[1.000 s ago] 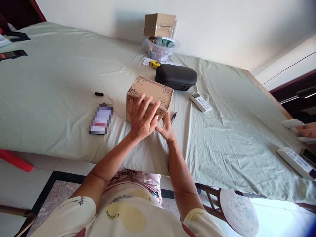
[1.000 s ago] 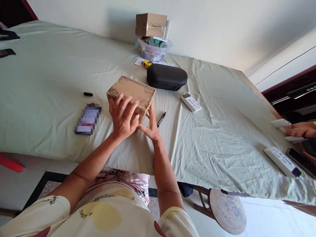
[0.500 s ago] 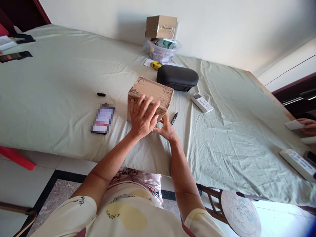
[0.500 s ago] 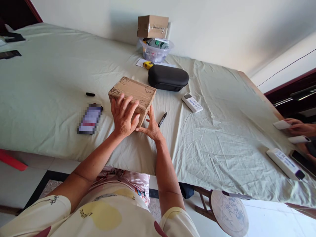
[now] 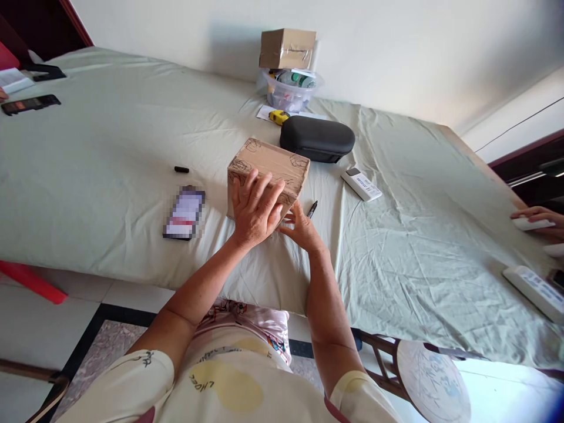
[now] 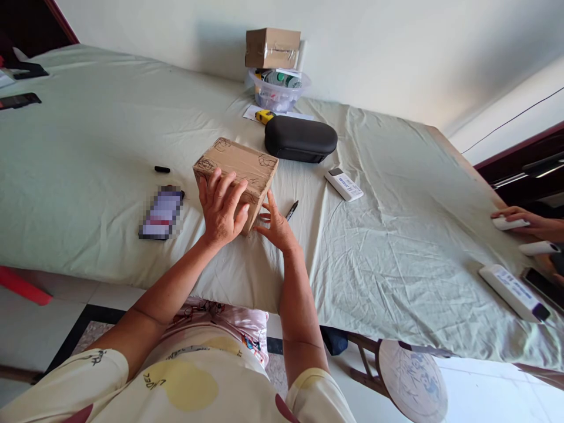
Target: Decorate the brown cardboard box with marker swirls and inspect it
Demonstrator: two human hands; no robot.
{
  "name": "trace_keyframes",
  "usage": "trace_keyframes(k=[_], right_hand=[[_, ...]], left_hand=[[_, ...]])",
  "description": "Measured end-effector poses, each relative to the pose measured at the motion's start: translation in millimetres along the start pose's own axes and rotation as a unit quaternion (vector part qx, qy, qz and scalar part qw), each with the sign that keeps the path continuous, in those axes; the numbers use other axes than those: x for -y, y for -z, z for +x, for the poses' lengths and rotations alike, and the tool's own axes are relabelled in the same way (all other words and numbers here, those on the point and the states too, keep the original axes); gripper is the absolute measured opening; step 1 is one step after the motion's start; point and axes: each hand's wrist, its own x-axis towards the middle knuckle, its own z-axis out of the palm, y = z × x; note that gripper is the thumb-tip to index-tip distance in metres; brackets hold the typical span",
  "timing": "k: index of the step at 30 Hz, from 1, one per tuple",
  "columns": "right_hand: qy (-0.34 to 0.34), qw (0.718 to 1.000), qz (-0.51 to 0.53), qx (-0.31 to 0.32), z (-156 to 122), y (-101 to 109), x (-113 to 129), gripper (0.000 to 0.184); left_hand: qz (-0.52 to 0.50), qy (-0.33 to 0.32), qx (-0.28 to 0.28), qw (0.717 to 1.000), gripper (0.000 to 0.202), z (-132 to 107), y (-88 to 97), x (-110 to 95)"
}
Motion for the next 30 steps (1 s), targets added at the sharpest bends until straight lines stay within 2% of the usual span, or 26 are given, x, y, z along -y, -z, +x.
trace_keyframes(k=[3,7,10,16,21,23,25,28,30], right_hand=[[-0.007,1.0,-0.019,-0.001,-2,3,-3,0.113],[0.025,0.999,-0.021,0.025,-3,-2,1,0.14],[0.038,0.999,-0.031,0.017,-2,-8,5,0.148],[0.008,0.998,-0.066,0.003,-2,-13,16,0.149],[-0.007,0.999,-0.032,0.015,-3,-10,27,0.146],[-0.013,0.999,-0.025,0.018,-3,-4,26,0.14],[-0.028,0.999,-0.031,-0.002,-3,5,21,0.119],[-0.049,0.989,-0.075,-0.114,-3,18,9,0.073],[-0.07,0.969,-0.126,-0.202,-3,24,0,0.058]], left_hand=[[0.002,-0.007,-0.005,1.0,0.048,0,0.2,0],[-0.023,0.009,0.025,0.999,0.049,-1,0.8,1],[-0.032,0.027,0.044,0.998,0.051,-2,0.4,1],[0.018,-0.017,-0.015,1.0,0.049,-2,-1.6,-1],[0.023,-0.006,0.004,1.0,0.051,-1,-0.7,0],[0.025,-0.021,-0.015,0.999,0.049,0,-0.1,0],[0.029,-0.034,-0.031,0.999,0.047,0,0.3,0],[0.027,-0.035,-0.03,0.999,0.048,-1,0.1,-1],[0.02,-0.031,-0.024,0.999,0.052,-1,-0.7,-1]])
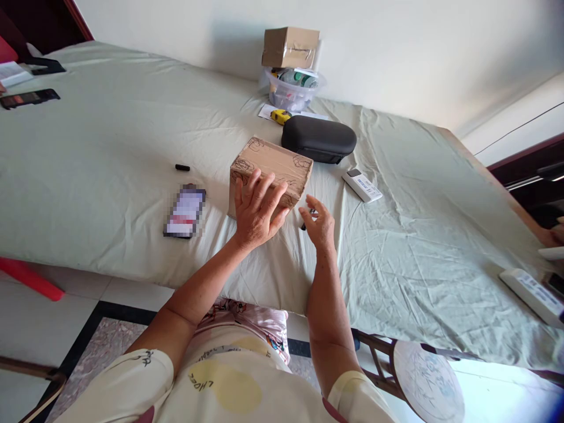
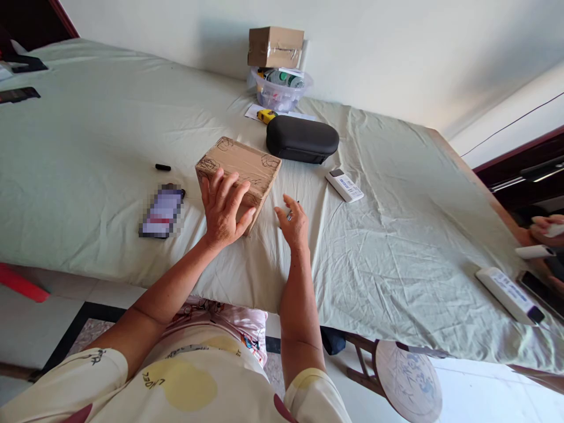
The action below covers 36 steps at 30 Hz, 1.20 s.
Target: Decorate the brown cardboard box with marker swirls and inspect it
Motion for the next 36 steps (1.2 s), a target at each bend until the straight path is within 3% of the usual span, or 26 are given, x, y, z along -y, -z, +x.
trace_keyframes(k=[2,4,10,15,23,27,30,36], right_hand=[[-0.038,0.996,-0.062,-0.054,2,0,-9,0.054],[-0.076,0.987,-0.126,-0.057,1,-2,-15,0.053],[-0.083,0.974,-0.207,0.044,-6,-16,-1,0.041],[-0.092,0.983,-0.149,0.057,-8,-24,13,0.041],[-0.077,0.993,0.088,-0.032,-3,-23,7,0.04],[-0.032,0.974,0.218,-0.05,-2,-23,11,0.078],[0.022,0.965,0.253,-0.07,-5,-24,17,0.099],[0.158,0.963,0.141,-0.169,-14,-21,34,0.101]], left_hand=[[-0.012,0.003,0.009,1.0,0.062,-1,-1.1,0],[-0.013,0.003,0.009,1.0,0.069,-1,-2.4,0],[0.005,-0.013,-0.029,0.999,0.062,0,-5.3,-3],[-0.028,-0.014,-0.026,0.999,0.064,0,-5.9,-3],[-0.065,-0.021,0.032,0.997,0.069,4,-3.2,17],[-0.124,-0.047,0.046,0.99,0.068,12,0.0,38],[-0.169,-0.061,0.064,0.982,0.062,18,2.5,54],[-0.176,-0.042,0.11,0.977,0.062,22,5.1,69]])
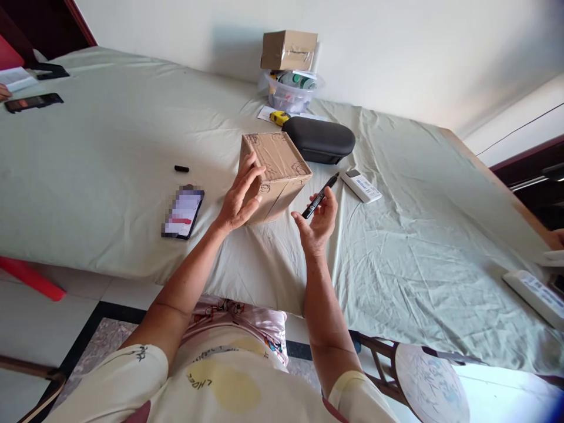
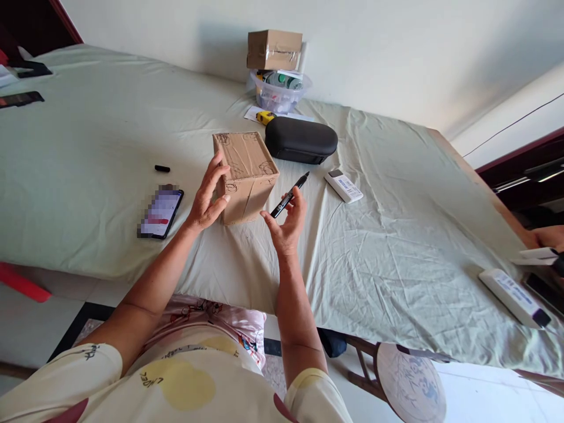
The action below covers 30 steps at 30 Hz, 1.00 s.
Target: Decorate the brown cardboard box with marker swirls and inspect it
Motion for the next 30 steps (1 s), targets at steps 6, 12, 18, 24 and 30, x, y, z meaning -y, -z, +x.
trace_keyframes(k=[6,12,18,24,30], right_hand=[[0.15,0.988,-0.029,-0.004,-10,-6,27,0.113],[0.199,0.973,-0.067,0.094,-21,-18,59,0.11],[0.262,0.961,-0.053,0.075,-18,-24,80,0.062],[0.254,0.963,-0.038,0.085,-16,-28,84,0.048],[0.25,0.963,-0.039,0.095,-17,-29,83,0.048]], left_hand=[[0.024,0.051,0.022,0.998,0.073,3,-2.7,0],[0.028,0.047,0.017,0.998,0.07,4,-2.7,1],[0.034,0.057,0.029,0.997,0.07,4,-1.0,0],[0.014,0.06,0.034,0.998,0.077,6,0.0,-1],[0.019,0.047,0.035,0.998,0.075,5,0.8,4]])
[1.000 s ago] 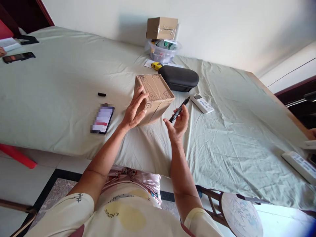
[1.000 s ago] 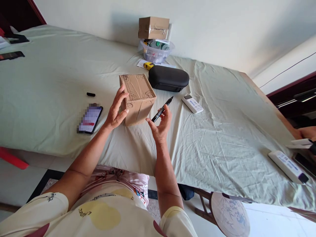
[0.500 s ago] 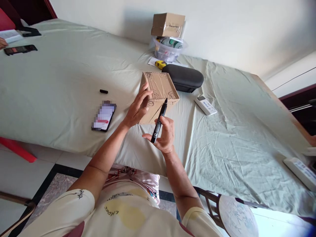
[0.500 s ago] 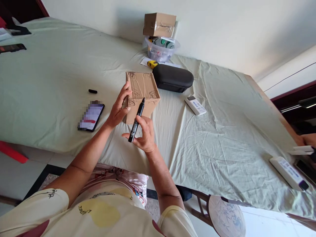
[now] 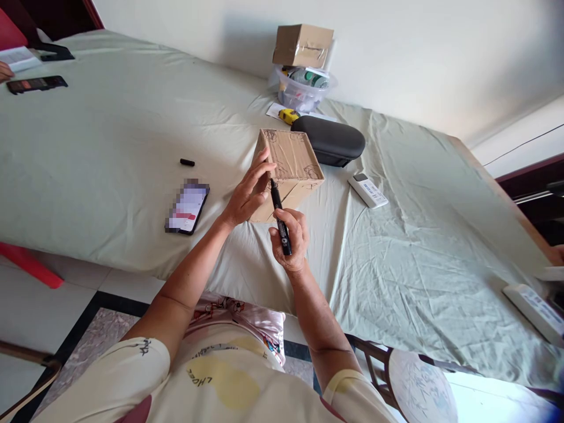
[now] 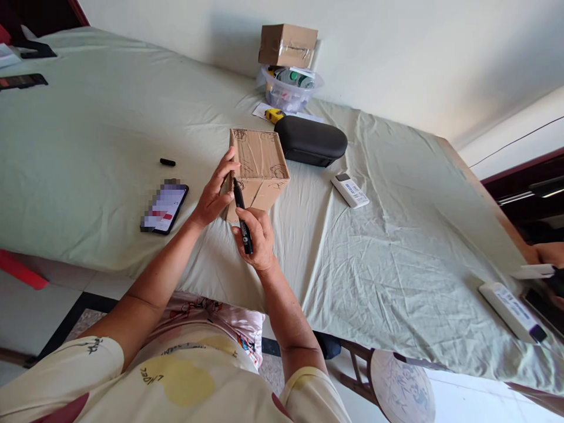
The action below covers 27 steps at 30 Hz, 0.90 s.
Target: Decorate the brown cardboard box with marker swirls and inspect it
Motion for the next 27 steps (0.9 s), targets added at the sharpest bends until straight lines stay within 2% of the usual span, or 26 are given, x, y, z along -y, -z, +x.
trace_keyframes(k=[5,9,13,19,22,27], right_hand=[[-0.018,1.0,0.009,-0.009,-4,1,-2,0.038],[-0.022,0.999,0.019,-0.027,-4,2,-4,0.031],[-0.054,0.998,0.006,-0.035,-7,6,-7,0.025],[-0.085,0.991,-0.017,-0.105,-6,9,-11,0.026],[-0.067,0.994,-0.01,-0.089,-3,8,-9,0.027],[-0.018,0.999,0.041,-0.019,-4,5,-6,0.026]], left_hand=[[0.007,-0.028,-0.019,0.999,0.074,-2,-5.2,7],[0.027,-0.005,-0.006,1.0,0.08,-4,-10.2,8],[0.045,-0.002,-0.001,0.999,0.081,-5,-12.2,8],[0.03,0.013,-0.012,0.999,0.081,-5,-13.9,6],[0.028,0.024,-0.014,0.999,0.079,-5,-14.5,4],[0.025,0.004,-0.014,1.0,0.084,-6,-15.6,7]])
